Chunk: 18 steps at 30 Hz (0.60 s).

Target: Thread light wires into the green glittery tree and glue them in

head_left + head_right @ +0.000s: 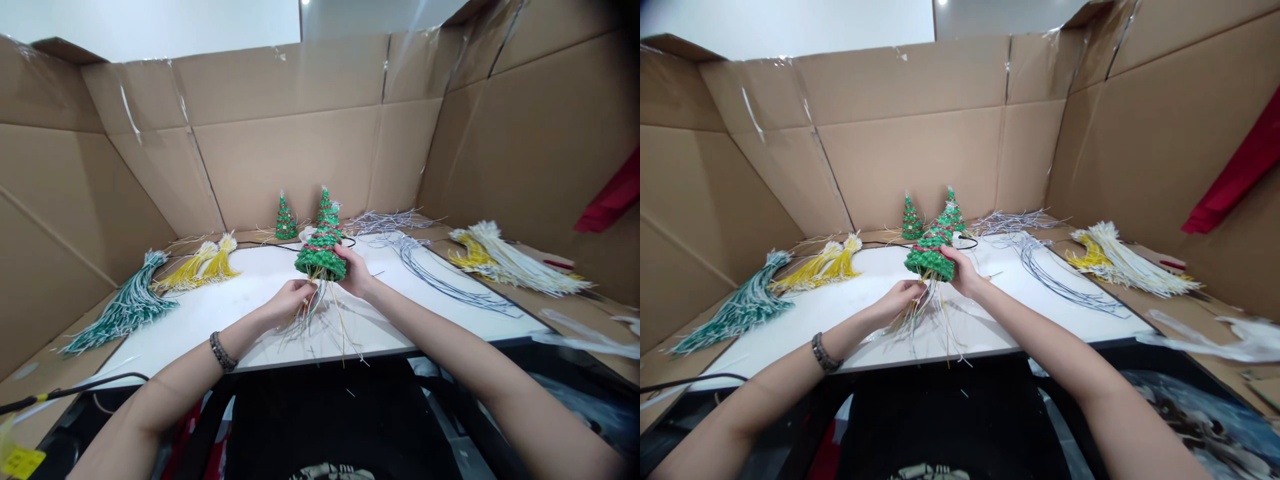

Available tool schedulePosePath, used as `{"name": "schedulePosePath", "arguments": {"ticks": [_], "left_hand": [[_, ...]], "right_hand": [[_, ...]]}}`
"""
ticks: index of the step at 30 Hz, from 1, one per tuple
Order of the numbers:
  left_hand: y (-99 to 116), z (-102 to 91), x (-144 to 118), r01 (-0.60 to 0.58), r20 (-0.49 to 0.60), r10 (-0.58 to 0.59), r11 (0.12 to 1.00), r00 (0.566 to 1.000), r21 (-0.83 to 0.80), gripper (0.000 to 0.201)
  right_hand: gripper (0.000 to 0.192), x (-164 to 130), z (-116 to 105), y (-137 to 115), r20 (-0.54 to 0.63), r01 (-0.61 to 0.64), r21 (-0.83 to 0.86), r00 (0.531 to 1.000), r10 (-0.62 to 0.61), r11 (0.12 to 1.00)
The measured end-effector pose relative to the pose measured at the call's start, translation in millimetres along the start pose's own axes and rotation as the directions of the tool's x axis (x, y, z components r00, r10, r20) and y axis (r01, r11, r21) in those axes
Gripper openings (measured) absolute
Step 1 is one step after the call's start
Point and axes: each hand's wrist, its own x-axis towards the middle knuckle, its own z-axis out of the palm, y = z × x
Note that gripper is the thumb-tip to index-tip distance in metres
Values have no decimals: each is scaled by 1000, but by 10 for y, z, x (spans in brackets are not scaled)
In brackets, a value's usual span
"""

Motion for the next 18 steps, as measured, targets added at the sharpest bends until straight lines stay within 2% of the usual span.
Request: {"name": "schedulePosePath", "arguments": {"ticks": [3, 6, 10, 15, 18], "left_hand": [[-15, 0, -8, -8, 30, 7, 1000, 1000, 28, 41], [-9, 13, -22, -40, 51, 41, 999, 998, -11, 49], [-14, 33, -30, -46, 70, 51, 997, 996, -61, 50], [-42, 46, -24, -42, 34, 48, 987, 998, -154, 44], [-44, 62, -28, -9, 108, 34, 974, 994, -225, 51]], "right_hand": [[42, -11, 21, -11, 21, 1, -2, 1000, 0, 1000], [43, -9, 23, -14, 20, 11, 9, 1000, -11, 1000], [45, 2, 11, -12, 20, 7, 18, 1000, -7, 1000], [44, -7, 22, -14, 46, 17, -13, 999, -16, 1000], [42, -21, 35, -5, 59, 10, -36, 998, -8, 999]]}}
